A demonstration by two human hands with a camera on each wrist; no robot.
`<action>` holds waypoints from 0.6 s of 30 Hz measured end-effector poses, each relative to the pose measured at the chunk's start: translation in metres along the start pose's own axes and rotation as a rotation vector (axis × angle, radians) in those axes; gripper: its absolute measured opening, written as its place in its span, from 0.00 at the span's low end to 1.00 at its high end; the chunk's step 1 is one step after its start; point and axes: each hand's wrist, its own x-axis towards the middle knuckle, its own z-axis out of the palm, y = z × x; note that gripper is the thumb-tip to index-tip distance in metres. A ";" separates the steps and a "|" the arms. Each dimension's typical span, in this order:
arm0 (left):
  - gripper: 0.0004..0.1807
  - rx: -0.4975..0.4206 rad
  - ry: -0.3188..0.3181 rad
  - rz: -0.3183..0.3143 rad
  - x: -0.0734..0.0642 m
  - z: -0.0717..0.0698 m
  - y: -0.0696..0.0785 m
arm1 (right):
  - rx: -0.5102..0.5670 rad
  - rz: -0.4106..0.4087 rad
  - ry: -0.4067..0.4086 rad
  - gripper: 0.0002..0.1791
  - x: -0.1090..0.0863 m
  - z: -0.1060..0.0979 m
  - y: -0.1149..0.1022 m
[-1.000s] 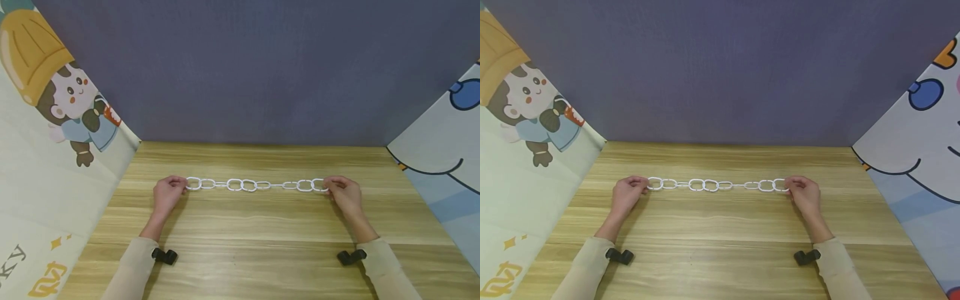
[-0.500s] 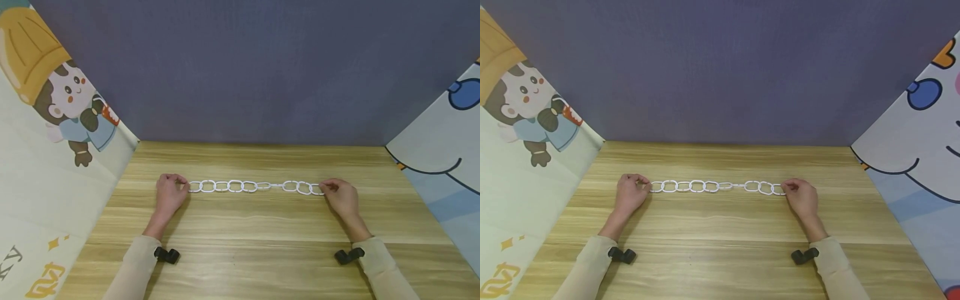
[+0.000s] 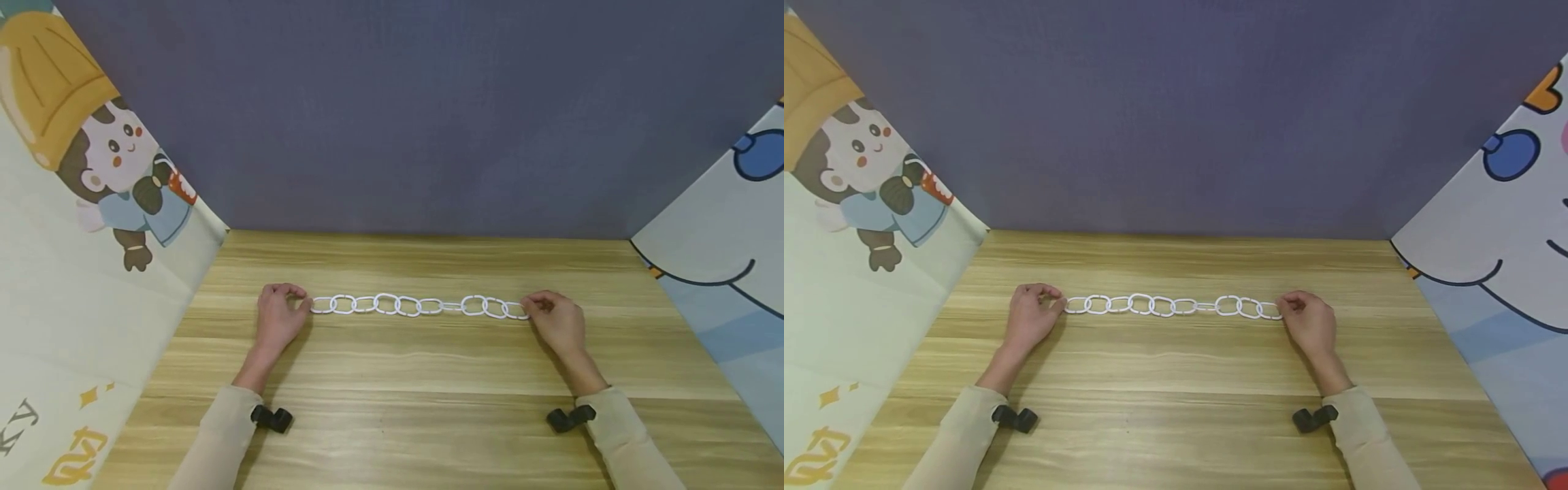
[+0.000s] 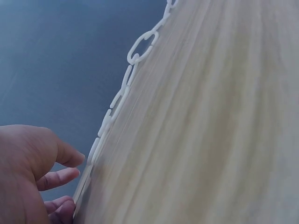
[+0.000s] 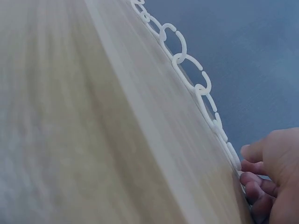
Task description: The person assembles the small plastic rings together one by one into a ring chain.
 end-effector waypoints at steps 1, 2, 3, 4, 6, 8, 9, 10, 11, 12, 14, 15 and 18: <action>0.13 -0.003 0.003 0.004 0.000 0.000 0.000 | 0.001 0.006 -0.001 0.11 0.000 -0.001 -0.001; 0.13 -0.005 0.007 0.009 0.001 0.000 0.000 | 0.003 0.014 -0.005 0.12 0.000 -0.001 -0.001; 0.12 -0.010 0.007 0.012 0.001 -0.001 0.001 | 0.009 0.024 -0.011 0.13 0.001 -0.002 -0.002; 0.12 -0.017 0.004 0.015 0.001 -0.002 0.001 | 0.015 0.034 -0.020 0.13 0.000 -0.003 -0.003; 0.11 -0.029 -0.007 0.034 0.000 -0.004 0.003 | 0.034 0.053 -0.032 0.14 0.000 -0.006 -0.007; 0.11 -0.029 -0.025 0.077 0.000 -0.006 0.004 | 0.054 0.062 -0.042 0.14 -0.001 -0.009 -0.010; 0.11 -0.025 -0.038 0.106 0.000 -0.007 0.005 | 0.069 0.061 -0.044 0.14 -0.001 -0.011 -0.013; 0.12 -0.013 -0.047 0.148 -0.001 -0.008 0.006 | 0.081 0.052 -0.046 0.14 -0.002 -0.012 -0.015; 0.13 0.003 -0.050 0.198 -0.002 -0.010 0.008 | 0.092 0.041 -0.047 0.14 -0.003 -0.014 -0.018; 0.14 0.023 -0.049 0.249 -0.004 -0.011 0.011 | 0.098 0.020 -0.047 0.14 -0.003 -0.016 -0.021; 0.17 0.069 -0.023 0.367 -0.005 -0.013 0.015 | 0.103 -0.046 -0.064 0.16 -0.006 -0.020 -0.028; 0.19 0.095 -0.010 0.418 -0.006 -0.013 0.017 | 0.097 -0.084 -0.080 0.17 -0.007 -0.022 -0.032; 0.26 0.208 -0.005 0.509 -0.008 -0.017 0.026 | 0.026 -0.227 -0.106 0.22 -0.011 -0.027 -0.042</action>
